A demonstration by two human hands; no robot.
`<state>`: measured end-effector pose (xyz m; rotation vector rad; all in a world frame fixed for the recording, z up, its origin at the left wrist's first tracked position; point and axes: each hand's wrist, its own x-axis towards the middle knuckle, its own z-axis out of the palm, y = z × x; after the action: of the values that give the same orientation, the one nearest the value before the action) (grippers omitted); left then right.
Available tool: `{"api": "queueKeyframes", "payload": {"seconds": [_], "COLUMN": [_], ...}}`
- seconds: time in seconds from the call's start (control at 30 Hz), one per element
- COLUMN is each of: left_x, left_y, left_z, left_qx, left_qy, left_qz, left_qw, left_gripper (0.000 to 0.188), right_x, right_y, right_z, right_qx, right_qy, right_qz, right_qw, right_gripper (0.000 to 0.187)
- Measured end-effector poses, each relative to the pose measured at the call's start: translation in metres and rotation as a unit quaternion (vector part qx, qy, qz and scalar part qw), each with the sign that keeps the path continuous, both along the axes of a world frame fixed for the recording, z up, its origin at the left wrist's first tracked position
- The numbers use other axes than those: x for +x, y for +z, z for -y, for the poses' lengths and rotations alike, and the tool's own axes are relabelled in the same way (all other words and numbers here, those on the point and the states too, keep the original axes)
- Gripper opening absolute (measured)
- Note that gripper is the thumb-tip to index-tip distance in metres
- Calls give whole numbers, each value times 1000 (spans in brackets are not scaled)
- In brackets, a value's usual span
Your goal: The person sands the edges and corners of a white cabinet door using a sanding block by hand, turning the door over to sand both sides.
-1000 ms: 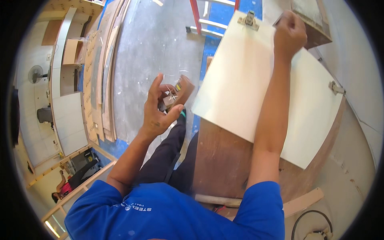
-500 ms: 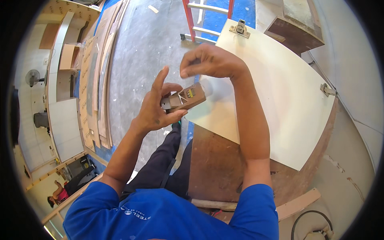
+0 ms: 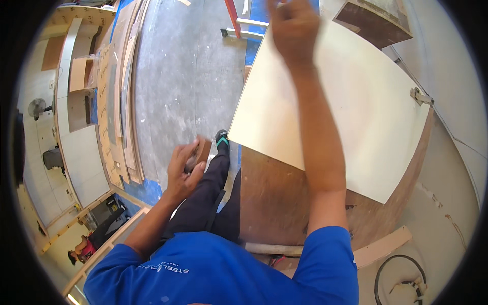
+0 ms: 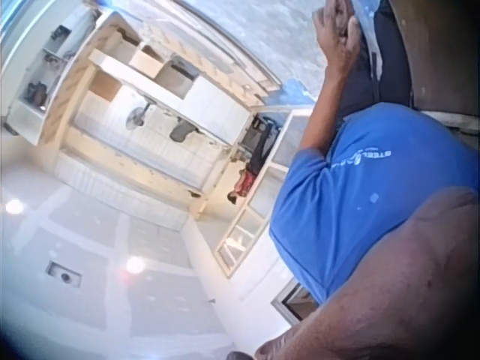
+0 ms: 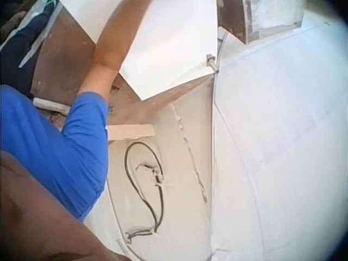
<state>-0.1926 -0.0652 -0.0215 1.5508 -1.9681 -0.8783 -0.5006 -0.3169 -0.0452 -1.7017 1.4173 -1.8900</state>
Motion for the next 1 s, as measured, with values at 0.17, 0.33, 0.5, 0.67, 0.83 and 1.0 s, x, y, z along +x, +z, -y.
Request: {"api": "queueKeyframes", "payload": {"seconds": [0.17,0.33,0.5,0.67,0.83,1.0], "left_x": [-53,-65,-71,-82,-87,-94], "left_y": [-5,-15,-7,-1,-4,-7], "left_z": [32,39,39,46,56,70], "left_qx": [-97,-111,-95,-99,-104,-127], "left_qy": [-1,0,-8,-5,-11,-16], "left_qz": [29,72,113,151,144,116], "left_qw": [995,991,989,984,984,985], "left_gripper": [59,57,58,56,54,53], "right_x": [-95,-95,-90,-86,-86,-86], "right_y": [-28,-47,-52,-44,-43,-38], "right_z": [25,22,18,16,17,15], "right_qx": [-1,110,231,341,350,335], "right_qy": [-234,-278,-223,-164,-180,-165], "right_qz": [25,-222,-279,-316,-301,-301], "right_qw": [972,928,905,870,869,878], "right_gripper": [16,15,28,43,40,41]}}
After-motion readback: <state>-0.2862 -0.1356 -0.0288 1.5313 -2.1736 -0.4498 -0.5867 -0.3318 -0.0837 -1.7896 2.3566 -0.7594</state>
